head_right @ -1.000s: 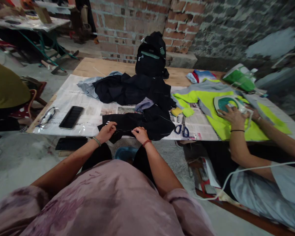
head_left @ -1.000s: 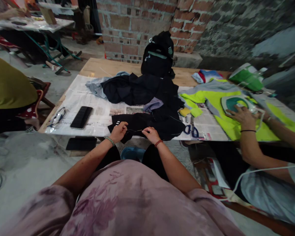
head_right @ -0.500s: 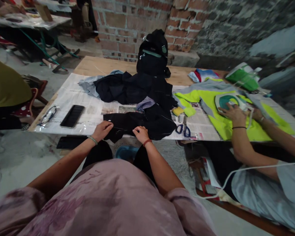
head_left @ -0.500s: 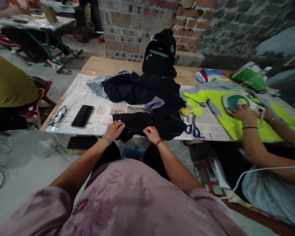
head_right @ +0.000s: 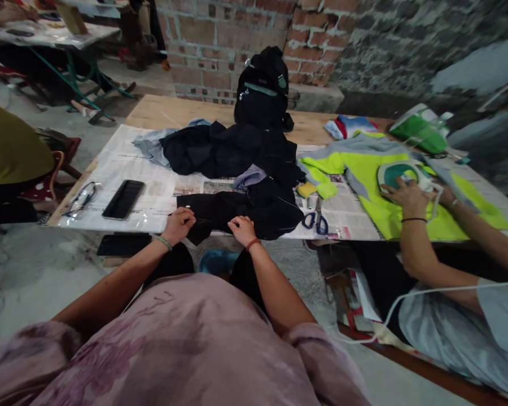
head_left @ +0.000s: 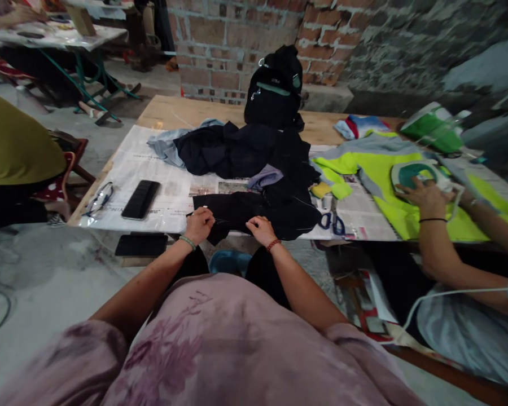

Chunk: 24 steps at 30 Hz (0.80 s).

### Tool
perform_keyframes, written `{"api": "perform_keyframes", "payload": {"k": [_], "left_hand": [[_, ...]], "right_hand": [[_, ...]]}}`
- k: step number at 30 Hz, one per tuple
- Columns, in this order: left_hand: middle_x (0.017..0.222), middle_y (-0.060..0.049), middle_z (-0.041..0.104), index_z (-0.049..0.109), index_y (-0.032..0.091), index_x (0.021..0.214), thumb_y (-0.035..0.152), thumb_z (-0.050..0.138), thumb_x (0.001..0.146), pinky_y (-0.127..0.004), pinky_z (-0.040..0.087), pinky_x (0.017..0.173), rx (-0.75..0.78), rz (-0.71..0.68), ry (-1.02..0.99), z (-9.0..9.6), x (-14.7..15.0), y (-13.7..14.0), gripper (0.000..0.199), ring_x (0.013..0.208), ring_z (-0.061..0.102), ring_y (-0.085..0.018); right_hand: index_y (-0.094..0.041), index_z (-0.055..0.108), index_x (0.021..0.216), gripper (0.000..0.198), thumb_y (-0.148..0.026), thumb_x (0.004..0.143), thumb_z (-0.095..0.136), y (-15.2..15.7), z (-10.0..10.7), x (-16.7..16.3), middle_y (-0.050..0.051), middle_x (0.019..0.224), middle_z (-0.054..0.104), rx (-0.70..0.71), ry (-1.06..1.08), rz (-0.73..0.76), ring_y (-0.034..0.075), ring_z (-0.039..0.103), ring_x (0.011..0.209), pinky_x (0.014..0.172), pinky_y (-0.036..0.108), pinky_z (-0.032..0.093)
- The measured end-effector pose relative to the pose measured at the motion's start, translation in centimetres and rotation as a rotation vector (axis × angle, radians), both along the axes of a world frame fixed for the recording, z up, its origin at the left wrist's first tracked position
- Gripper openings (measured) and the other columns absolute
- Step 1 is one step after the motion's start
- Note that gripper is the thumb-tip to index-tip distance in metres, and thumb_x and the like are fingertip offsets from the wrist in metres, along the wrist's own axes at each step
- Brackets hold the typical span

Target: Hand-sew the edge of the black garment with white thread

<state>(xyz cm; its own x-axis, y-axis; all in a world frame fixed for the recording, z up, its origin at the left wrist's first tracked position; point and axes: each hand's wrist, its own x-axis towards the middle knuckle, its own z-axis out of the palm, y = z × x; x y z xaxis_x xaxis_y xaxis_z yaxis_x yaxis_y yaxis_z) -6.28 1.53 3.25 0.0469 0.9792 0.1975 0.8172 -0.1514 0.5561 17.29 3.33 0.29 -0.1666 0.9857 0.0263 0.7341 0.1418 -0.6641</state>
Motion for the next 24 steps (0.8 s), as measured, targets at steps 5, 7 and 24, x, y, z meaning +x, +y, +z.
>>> {"api": "perform_keyframes", "payload": {"k": [5, 7, 24], "left_hand": [[0.096, -0.004, 0.061, 0.06, 0.019, 0.07, 0.02, 0.049, 0.077, -0.032, 0.04, 0.079, 0.013, 0.038, 0.069, 0.0, 0.1, -0.2, 0.013, 0.092, 0.054, -0.018], [0.096, -0.004, 0.06, 0.059, 0.019, 0.07, 0.02, 0.049, 0.077, -0.032, 0.04, 0.076, -0.025, 0.062, 0.096, 0.2, 0.3, 0.1, 0.013, 0.09, 0.054, -0.018], [0.107, -0.01, 0.058, 0.06, 0.018, 0.087, 0.026, 0.041, 0.084, -0.039, 0.031, 0.081, 0.054, 0.047, 0.299, 1.5, -0.4, 0.3, 0.021, 0.098, 0.051, -0.023]], "right_hand": [[-0.022, 0.063, 0.07, 0.018, -0.032, 0.078, 0.051, 0.6, 0.4, -0.5, 0.0, 0.079, 0.064, -0.073, -0.002, -0.054, 0.016, 0.052, 0.083, 0.077, 0.029, 0.035], [-0.023, 0.064, 0.071, 0.023, -0.036, 0.079, 0.048, 1.1, 0.8, -1.0, 0.001, 0.076, 0.064, -0.142, -0.015, -0.122, 0.016, 0.054, 0.079, 0.074, 0.029, 0.036], [-0.024, 0.066, 0.07, 0.026, -0.04, 0.078, 0.048, 1.9, 1.4, -1.7, 0.002, 0.074, 0.066, -0.236, -0.076, -0.206, 0.017, 0.056, 0.074, 0.07, 0.03, 0.037]]}}
